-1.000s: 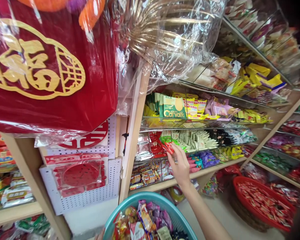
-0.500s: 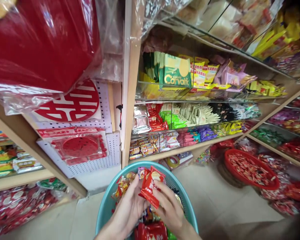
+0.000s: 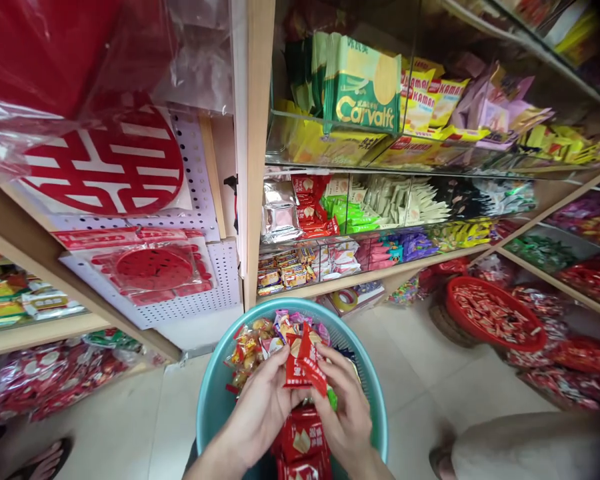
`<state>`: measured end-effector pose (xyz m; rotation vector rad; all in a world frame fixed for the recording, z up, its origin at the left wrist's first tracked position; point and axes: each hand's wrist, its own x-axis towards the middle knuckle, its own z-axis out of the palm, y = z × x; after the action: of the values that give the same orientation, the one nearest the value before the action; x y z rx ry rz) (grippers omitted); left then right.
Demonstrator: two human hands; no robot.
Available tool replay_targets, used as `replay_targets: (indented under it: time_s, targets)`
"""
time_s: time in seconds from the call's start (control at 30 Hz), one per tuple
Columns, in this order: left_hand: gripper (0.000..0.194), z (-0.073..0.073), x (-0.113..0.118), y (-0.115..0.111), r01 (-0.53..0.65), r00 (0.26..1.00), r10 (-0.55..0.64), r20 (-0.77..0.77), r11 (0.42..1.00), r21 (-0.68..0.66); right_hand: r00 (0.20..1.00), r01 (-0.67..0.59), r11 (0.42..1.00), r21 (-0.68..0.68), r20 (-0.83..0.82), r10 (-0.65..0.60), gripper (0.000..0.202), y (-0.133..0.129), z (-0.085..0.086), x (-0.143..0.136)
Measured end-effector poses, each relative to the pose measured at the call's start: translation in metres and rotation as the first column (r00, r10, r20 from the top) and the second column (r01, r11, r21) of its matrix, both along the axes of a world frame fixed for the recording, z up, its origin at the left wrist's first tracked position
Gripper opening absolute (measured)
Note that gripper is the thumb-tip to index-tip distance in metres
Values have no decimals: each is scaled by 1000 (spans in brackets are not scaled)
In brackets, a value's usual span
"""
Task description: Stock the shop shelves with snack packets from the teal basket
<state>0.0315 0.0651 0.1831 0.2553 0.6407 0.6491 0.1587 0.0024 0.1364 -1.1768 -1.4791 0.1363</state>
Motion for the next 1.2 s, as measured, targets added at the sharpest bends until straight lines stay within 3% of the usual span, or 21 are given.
replay_targets:
  time_s: [0.2,0.37,0.47,0.67,0.77,0.83,0.93,1.1,1.2]
  targets:
    - [26,-6,7,-2,-7,1000,7,5,1000,-10,891,97,979,-182,-422,-167,23,1,-5,-7]
    - [24,-14,6,4,-94,991,90,-102,995,-36,580,69,900,-430,-716,-387,30,8,-3,-5]
    - [23,-17,1,9,-109,981,107,-162,994,-3,453,2,878,-478,-783,-427,32,14,0,1]
    - [26,-17,-4,12,-118,939,130,-319,991,58,293,-197,855,-480,-861,-416,30,15,-2,7]
    - [32,-18,-7,14,-64,945,80,-318,996,61,170,-247,846,-473,-880,-442,32,13,-7,9]
    - [29,-20,-9,15,-9,957,31,-287,997,81,134,-250,843,-476,-880,-456,34,12,-10,10]
    - [33,-25,-14,19,51,961,-23,-275,994,95,242,-200,863,-464,-877,-415,33,8,-11,14]
    - [37,-36,-16,22,99,950,-72,-305,992,76,664,-42,903,-428,-687,-294,31,-4,-10,17]
    - [41,-38,-13,20,136,950,-110,-291,988,72,835,-26,937,-348,-524,-171,28,-13,-14,14]
